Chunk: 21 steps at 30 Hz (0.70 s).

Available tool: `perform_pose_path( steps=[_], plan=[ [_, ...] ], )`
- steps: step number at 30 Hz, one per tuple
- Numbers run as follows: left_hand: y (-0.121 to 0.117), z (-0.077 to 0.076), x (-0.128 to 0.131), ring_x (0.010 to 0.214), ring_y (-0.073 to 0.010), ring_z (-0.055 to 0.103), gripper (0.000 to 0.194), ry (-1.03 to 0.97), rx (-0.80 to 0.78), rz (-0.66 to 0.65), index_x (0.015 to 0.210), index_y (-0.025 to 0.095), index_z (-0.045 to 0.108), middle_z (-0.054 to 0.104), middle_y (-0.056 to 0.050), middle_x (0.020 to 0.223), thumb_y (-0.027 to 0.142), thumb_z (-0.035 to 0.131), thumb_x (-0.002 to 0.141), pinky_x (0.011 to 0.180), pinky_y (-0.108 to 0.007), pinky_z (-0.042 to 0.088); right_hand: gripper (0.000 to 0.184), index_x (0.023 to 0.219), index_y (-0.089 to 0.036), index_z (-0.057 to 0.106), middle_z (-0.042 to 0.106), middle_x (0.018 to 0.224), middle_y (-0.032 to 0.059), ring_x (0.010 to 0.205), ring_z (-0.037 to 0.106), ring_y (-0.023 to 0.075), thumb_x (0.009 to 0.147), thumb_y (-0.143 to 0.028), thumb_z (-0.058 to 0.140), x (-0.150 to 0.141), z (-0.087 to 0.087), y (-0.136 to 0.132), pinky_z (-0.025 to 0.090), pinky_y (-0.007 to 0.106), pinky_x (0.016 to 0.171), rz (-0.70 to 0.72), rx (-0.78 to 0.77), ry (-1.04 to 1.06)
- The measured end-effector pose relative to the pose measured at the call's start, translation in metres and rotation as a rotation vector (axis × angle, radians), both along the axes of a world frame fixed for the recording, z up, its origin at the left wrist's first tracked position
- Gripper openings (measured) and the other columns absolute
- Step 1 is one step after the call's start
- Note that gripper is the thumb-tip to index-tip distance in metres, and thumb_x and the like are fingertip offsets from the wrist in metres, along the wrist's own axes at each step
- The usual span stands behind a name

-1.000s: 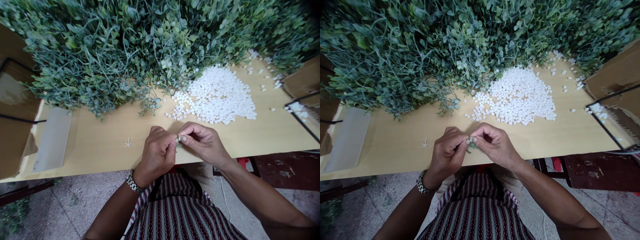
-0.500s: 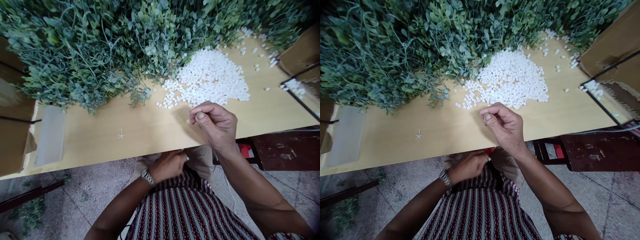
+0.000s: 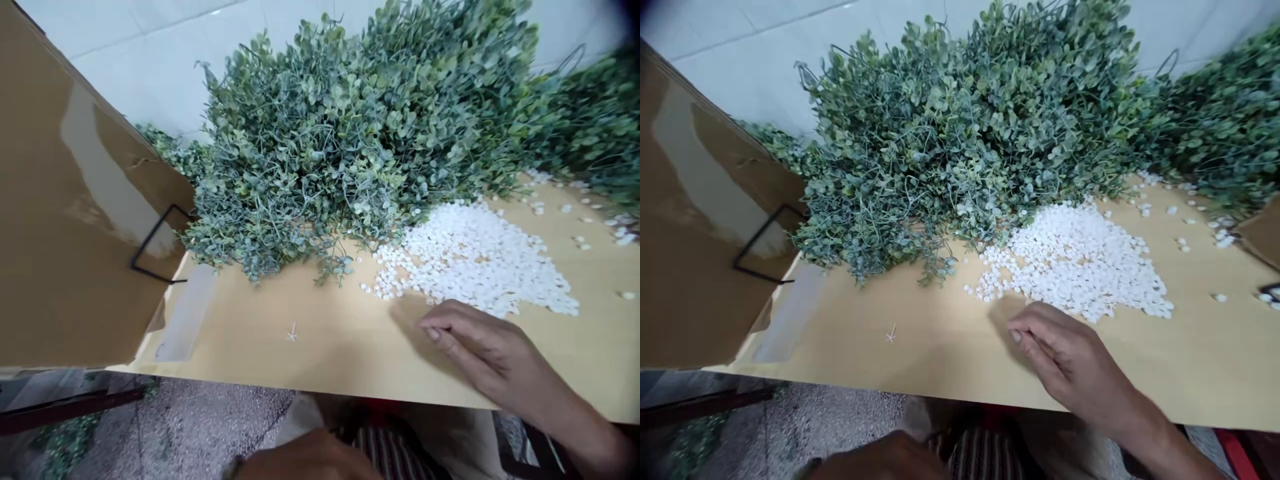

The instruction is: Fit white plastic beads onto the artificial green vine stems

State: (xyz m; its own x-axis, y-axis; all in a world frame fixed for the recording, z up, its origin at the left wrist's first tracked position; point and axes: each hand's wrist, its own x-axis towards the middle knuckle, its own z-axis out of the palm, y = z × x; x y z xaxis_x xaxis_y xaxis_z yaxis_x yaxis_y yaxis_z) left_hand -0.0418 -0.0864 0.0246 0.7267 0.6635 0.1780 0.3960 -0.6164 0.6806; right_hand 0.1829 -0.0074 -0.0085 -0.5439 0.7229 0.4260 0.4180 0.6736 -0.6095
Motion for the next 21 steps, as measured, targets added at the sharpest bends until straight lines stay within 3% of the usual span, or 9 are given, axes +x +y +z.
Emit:
perform_pose_path(
  steps=[2, 3, 4, 8, 11, 14, 17, 19, 21],
  plan=[
    [0.019, 0.019, -0.021, 0.058, -0.0133, 0.056, 0.020, 0.034, 0.083, 0.035, 0.065, 0.020, 0.055, 0.060, 0.000, 0.063, 0.019, 0.052, 0.085, 0.055, -0.024, 0.045, 0.014, 0.091, -0.018, 0.060, 0.063, 0.083, 0.0083, 0.079, 0.060, 0.0201, 0.089, -0.018, 0.047, -0.014, 0.013, 0.024, 0.047, 0.031, 0.066, 0.004, 0.087, -0.171],
    [0.035, 0.024, -0.028, 0.060, -0.0157, 0.056, 0.017, 0.073, 0.142, 0.142, 0.072, 0.018, 0.056, 0.060, -0.004, 0.066, 0.011, 0.047, 0.085, 0.055, -0.027, 0.044, 0.017, 0.090, -0.017, 0.062, 0.064, 0.082, 0.0089, 0.078, 0.060, 0.0214, 0.089, -0.018, 0.045, -0.025, 0.019, 0.037, 0.047, 0.033, 0.067, 0.008, 0.151, -0.262],
    [0.054, 0.026, -0.033, 0.064, -0.0173, 0.056, 0.017, 0.173, 0.298, 0.338, 0.076, 0.018, 0.057, 0.060, -0.004, 0.068, 0.009, 0.046, 0.084, 0.057, -0.028, 0.044, 0.018, 0.092, -0.016, 0.062, 0.063, 0.083, 0.0097, 0.080, 0.060, 0.0224, 0.088, -0.015, 0.044, -0.038, 0.025, 0.052, 0.046, 0.033, 0.068, -0.005, 0.199, -0.355],
    [0.128, 0.011, -0.033, 0.061, -0.0159, 0.053, 0.022, 0.202, 0.429, 0.550, 0.068, 0.017, 0.052, 0.053, -0.003, 0.065, 0.000, 0.043, 0.079, 0.057, -0.026, 0.039, 0.029, 0.104, -0.015, 0.060, 0.062, 0.091, 0.0108, 0.087, 0.060, 0.0242, 0.082, -0.005, 0.045, -0.091, 0.037, 0.102, 0.042, 0.030, 0.065, -0.071, 0.351, -0.649],
    [0.150, 0.001, -0.030, 0.058, -0.0143, 0.052, 0.025, 0.184, 0.469, 0.624, 0.064, 0.017, 0.050, 0.050, -0.001, 0.062, -0.004, 0.041, 0.074, 0.054, -0.025, 0.036, 0.023, 0.096, -0.015, 0.063, 0.063, 0.091, 0.0104, 0.079, 0.062, 0.0212, 0.083, -0.007, 0.045, -0.114, 0.039, 0.120, 0.036, 0.028, 0.055, -0.042, 0.399, -0.749],
    [0.135, 0.007, -0.034, 0.058, -0.0138, 0.052, 0.022, 0.134, 0.480, 0.673, 0.069, 0.016, 0.054, 0.055, -0.001, 0.064, -0.002, 0.044, 0.074, 0.054, -0.025, 0.037, 0.020, 0.087, -0.014, 0.064, 0.062, 0.090, 0.0100, 0.073, 0.061, 0.0194, 0.086, -0.012, 0.044, -0.112, 0.042, 0.119, 0.030, 0.028, 0.050, -0.050, 0.433, -0.731],
    [0.094, 0.021, -0.038, 0.058, -0.0117, 0.052, 0.015, 0.044, 0.477, 0.675, 0.080, 0.015, 0.057, 0.057, -0.001, 0.068, 0.005, 0.047, 0.080, 0.055, -0.023, 0.039, 0.022, 0.084, -0.015, 0.063, 0.062, 0.087, 0.0084, 0.068, 0.059, 0.0183, 0.089, -0.018, 0.042, -0.093, 0.047, 0.105, 0.030, 0.028, 0.050, -0.142, 0.479, -0.580],
    [0.063, 0.025, -0.036, 0.061, -0.0117, 0.052, 0.013, -0.083, 0.451, 0.580, 0.082, 0.014, 0.056, 0.055, -0.001, 0.067, 0.004, 0.049, 0.080, 0.055, -0.023, 0.039, 0.022, 0.081, -0.016, 0.062, 0.062, 0.082, 0.0073, 0.066, 0.058, 0.0176, 0.089, -0.022, 0.042, -0.077, 0.049, 0.091, 0.034, 0.028, 0.053, -0.197, 0.441, -0.431],
    [0.037, 0.019, -0.028, 0.060, -0.0120, 0.052, 0.012, -0.097, 0.269, 0.483, 0.087, 0.014, 0.057, 0.057, -0.002, 0.068, 0.007, 0.050, 0.082, 0.055, -0.023, 0.041, 0.021, 0.076, -0.016, 0.060, 0.061, 0.074, 0.0063, 0.063, 0.056, 0.0169, 0.087, -0.022, 0.044, -0.065, 0.048, 0.073, 0.037, 0.028, 0.055, -0.202, 0.368, -0.304]
  ],
)
